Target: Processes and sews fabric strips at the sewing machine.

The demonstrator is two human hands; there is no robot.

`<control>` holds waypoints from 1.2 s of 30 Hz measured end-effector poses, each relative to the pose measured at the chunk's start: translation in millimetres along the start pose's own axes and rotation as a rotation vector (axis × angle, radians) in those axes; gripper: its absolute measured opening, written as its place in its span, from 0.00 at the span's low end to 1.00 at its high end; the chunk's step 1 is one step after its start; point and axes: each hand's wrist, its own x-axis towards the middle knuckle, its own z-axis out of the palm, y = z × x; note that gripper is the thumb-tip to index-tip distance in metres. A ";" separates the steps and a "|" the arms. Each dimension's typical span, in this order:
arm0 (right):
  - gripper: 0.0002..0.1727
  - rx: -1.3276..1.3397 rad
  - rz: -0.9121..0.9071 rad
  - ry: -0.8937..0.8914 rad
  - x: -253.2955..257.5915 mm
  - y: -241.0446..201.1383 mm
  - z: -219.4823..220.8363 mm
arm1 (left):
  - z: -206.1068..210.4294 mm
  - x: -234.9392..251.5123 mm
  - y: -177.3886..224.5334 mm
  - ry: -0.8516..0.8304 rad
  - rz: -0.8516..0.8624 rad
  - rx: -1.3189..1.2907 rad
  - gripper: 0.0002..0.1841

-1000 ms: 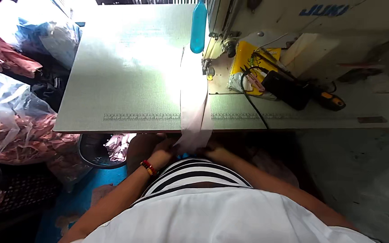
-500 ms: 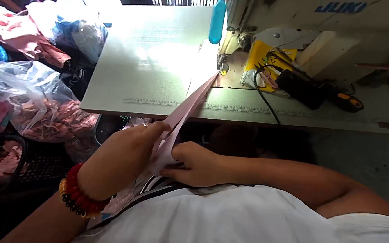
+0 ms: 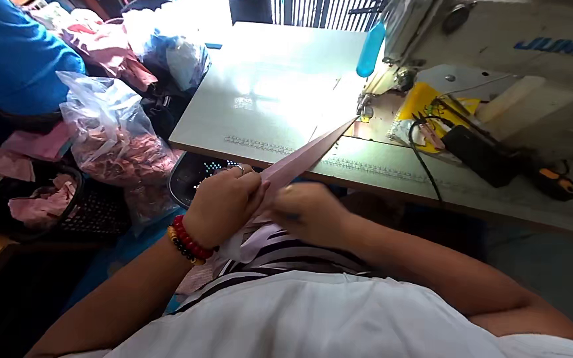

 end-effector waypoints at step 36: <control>0.11 -0.342 0.086 -0.094 -114.5 72.7 -72.7 | 137.8 120.0 9.0 -0.313 0.327 -0.068 0.25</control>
